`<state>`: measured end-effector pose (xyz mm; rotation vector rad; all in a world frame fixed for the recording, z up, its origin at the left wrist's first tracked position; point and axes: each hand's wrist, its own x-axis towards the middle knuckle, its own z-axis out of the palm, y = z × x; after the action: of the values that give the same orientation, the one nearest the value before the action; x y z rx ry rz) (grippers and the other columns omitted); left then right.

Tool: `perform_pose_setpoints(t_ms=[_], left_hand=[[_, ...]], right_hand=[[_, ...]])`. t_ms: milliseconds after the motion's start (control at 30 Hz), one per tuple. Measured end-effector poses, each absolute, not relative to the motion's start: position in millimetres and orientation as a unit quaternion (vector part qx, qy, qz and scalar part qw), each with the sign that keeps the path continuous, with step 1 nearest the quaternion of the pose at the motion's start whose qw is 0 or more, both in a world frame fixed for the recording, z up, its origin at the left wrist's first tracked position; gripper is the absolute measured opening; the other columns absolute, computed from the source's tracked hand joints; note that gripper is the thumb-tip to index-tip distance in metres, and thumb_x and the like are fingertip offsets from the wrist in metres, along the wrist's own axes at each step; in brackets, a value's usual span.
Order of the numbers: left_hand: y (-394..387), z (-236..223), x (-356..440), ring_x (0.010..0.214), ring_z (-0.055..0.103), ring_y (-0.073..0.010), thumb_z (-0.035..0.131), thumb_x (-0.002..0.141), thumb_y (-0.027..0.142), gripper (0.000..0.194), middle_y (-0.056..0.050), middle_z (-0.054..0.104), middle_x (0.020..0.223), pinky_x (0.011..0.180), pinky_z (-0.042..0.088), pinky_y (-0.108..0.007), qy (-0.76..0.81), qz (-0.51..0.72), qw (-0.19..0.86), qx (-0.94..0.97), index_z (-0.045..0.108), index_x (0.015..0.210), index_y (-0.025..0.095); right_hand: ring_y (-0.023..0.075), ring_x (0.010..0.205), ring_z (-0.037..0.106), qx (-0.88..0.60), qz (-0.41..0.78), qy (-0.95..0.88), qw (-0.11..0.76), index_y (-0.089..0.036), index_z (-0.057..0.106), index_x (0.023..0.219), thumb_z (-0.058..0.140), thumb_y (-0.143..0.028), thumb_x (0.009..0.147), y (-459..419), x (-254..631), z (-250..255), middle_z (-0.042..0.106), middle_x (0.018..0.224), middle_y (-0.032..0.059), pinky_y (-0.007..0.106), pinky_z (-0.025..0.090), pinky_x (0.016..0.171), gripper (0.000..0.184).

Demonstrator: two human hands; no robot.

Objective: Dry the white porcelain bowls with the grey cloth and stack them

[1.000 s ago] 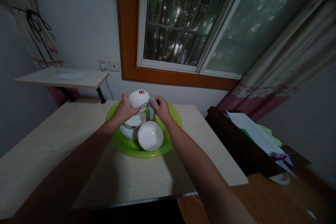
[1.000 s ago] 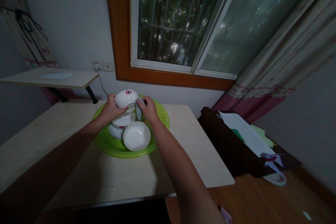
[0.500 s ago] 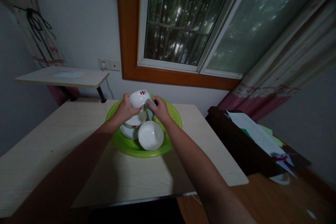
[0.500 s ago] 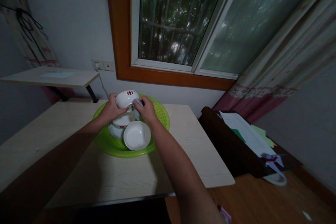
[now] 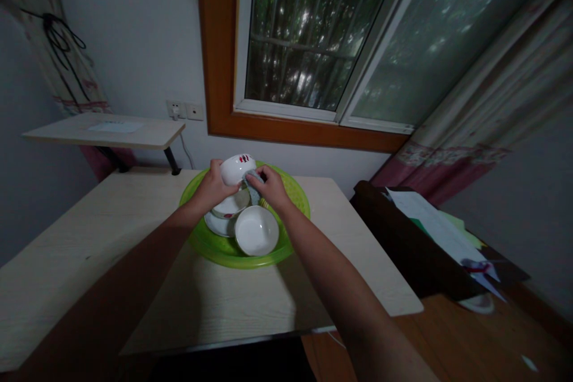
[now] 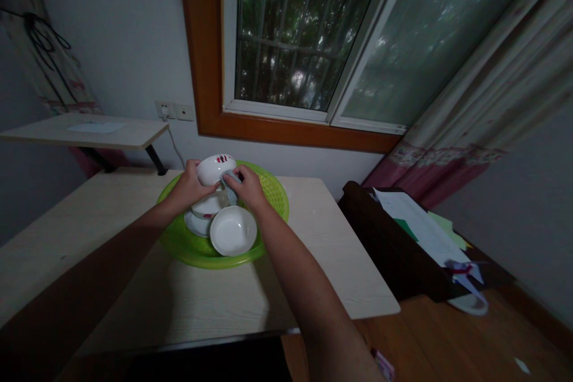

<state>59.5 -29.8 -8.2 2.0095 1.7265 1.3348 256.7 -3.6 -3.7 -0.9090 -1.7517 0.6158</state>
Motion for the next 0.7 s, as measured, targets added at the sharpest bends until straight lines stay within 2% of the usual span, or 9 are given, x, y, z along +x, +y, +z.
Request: perform_pose_setpoints(t_ms=[233,467,700], left_hand=[[-30.2,-7.0,59.6,0.103,0.068,-0.0292,0.079,0.067,0.045,0.07,-0.012,0.065,0.114,0.078,0.052,-0.035,0.585,0.448,0.077,0.672,0.036,0.118,0.024],[-34.8,-0.4,59.5,0.102,0.068,-0.0296,0.079,0.067,0.042,0.069,-0.013,0.066,0.114,0.078,0.052,-0.037,0.595,0.444,0.087,0.664,0.037,0.118,0.023],[-33.8,-3.5,60.1,0.105,0.068,-0.0293,0.079,0.068,0.043,0.069,-0.012,0.065,0.115,0.079,0.052,-0.036,0.584,0.44,0.087,0.677,0.036,0.118,0.023]], right_hand=[[0.0149,0.069,0.047,-0.372,0.278,-0.712,0.526,-0.022,0.056,0.079,0.067,-0.047,0.081,-2.5,257.6,-3.5,0.053,0.073,-0.0036,0.028,0.035,0.066,0.028],[0.0153,0.07,0.046,-0.404,0.252,-0.704,0.527,-0.023,0.052,0.077,0.065,-0.048,0.081,4.3,265.0,-7.3,0.05,0.072,-0.0043,0.027,0.035,0.064,0.029],[0.0152,0.071,0.049,-0.374,0.284,-0.718,0.514,-0.022,0.056,0.078,0.069,-0.054,0.079,-2.6,259.3,-4.5,0.054,0.075,-0.003,0.027,0.038,0.066,0.034]])
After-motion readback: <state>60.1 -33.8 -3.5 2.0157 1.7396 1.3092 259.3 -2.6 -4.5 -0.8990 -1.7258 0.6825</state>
